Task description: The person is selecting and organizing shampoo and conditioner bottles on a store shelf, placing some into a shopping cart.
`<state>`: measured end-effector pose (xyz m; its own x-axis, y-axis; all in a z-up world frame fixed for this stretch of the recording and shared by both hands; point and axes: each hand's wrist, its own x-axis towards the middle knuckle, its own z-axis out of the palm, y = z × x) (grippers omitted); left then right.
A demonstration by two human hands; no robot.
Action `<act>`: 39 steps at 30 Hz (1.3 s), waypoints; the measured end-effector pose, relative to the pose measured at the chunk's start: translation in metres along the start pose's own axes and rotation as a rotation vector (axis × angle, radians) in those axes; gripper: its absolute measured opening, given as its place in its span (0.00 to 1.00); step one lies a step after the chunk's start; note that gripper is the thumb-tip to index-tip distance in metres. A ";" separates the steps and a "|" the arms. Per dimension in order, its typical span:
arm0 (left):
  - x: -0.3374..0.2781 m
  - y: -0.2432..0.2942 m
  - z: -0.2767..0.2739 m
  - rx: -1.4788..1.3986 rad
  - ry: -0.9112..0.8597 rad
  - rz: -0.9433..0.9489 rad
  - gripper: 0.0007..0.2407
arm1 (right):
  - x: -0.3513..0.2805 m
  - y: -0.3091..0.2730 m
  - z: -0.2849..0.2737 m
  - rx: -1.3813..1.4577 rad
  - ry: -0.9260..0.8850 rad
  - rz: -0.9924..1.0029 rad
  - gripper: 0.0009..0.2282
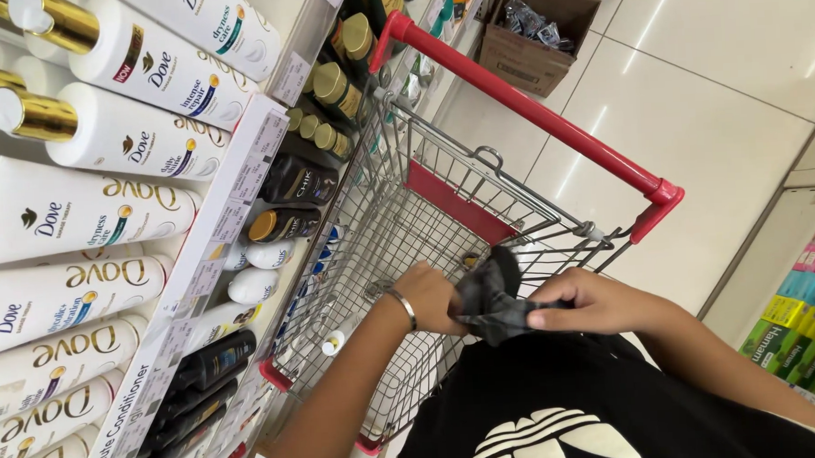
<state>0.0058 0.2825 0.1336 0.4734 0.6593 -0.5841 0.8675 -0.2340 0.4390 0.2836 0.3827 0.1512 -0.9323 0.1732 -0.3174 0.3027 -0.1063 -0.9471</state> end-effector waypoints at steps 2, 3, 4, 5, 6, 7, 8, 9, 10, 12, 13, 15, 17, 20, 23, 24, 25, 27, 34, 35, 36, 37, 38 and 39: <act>0.006 -0.010 0.020 -0.012 0.426 0.198 0.18 | -0.013 0.030 -0.015 0.104 -0.033 -0.048 0.12; 0.008 -0.016 0.030 -0.016 0.848 0.396 0.25 | -0.018 0.046 -0.023 0.212 -0.063 -0.099 0.12; 0.003 -0.013 0.020 -0.017 0.849 0.393 0.25 | -0.023 0.055 -0.030 0.212 -0.066 -0.098 0.12; -0.002 -0.011 0.010 -0.450 0.553 0.206 0.24 | -0.027 0.065 -0.034 0.343 -0.094 -0.082 0.14; -0.007 -0.009 -0.001 -0.857 0.231 0.002 0.26 | -0.031 0.075 -0.039 0.474 -0.123 -0.067 0.18; -0.002 -0.030 0.008 -0.852 0.219 0.007 0.26 | -0.032 0.063 -0.041 0.482 -0.112 -0.070 0.18; 0.004 -0.051 0.017 -0.825 0.110 -0.042 0.17 | -0.032 0.050 -0.043 0.575 0.018 -0.062 0.20; 0.010 -0.071 0.025 -0.793 0.005 -0.088 0.10 | -0.032 0.038 -0.047 0.664 0.148 -0.055 0.22; 0.008 -0.075 0.007 -0.787 -0.002 -0.083 0.10 | -0.034 0.035 -0.053 0.668 0.158 -0.059 0.22; 0.004 -0.083 -0.029 -0.628 0.540 0.108 0.12 | -0.036 0.028 -0.065 0.867 0.420 -0.057 0.24; 0.011 -0.082 -0.051 -0.625 0.534 0.112 0.12 | -0.042 0.029 -0.075 0.870 0.427 -0.061 0.24; 0.024 -0.078 -0.094 -0.193 1.014 0.192 0.11 | -0.054 0.028 -0.096 0.776 0.702 -0.151 0.23; 0.054 -0.056 -0.133 -0.212 1.040 0.060 0.15 | -0.054 0.008 -0.116 0.643 0.877 -0.146 0.22; 0.117 -0.029 -0.151 -0.074 1.144 -0.070 0.31 | -0.037 -0.020 -0.128 -0.272 1.335 -0.078 0.22; 0.185 -0.015 -0.111 0.145 1.076 -0.075 0.37 | -0.007 0.006 -0.135 -1.122 1.397 -0.007 0.21; 0.207 -0.013 -0.091 0.196 0.925 -0.090 0.34 | 0.005 0.024 -0.137 -1.148 1.292 0.005 0.20; 0.211 -0.012 -0.084 0.199 0.931 -0.099 0.34 | 0.015 0.031 -0.127 -1.149 1.288 -0.006 0.20; 0.217 -0.012 -0.068 0.269 0.907 -0.135 0.33 | 0.039 0.043 -0.105 -1.083 1.013 0.243 0.25; 0.136 -0.021 -0.061 0.078 1.168 -0.089 0.31 | 0.049 0.066 -0.111 -1.183 1.047 0.235 0.20; 0.118 -0.024 -0.057 0.022 1.232 -0.109 0.30 | 0.052 0.064 -0.112 -1.314 1.085 0.171 0.19; 0.100 -0.027 -0.051 -0.033 1.296 -0.126 0.28 | 0.056 0.063 -0.112 -1.442 1.125 0.101 0.19; 0.075 -0.031 -0.044 -0.017 1.327 -0.161 0.28 | 0.065 0.051 -0.105 -1.453 1.111 0.049 0.19; 0.051 -0.034 -0.035 -0.052 1.376 -0.207 0.26 | 0.073 0.038 -0.096 -1.521 1.180 -0.021 0.18; 0.026 -0.036 -0.027 -0.082 1.427 -0.251 0.24 | 0.081 0.026 -0.087 -1.581 1.256 -0.098 0.16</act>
<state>-0.0170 0.3269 0.1209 -0.2813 0.8238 0.4922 0.8688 0.0009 0.4951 0.2327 0.4789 0.0966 -0.5371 0.6496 0.5380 0.7934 0.6057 0.0608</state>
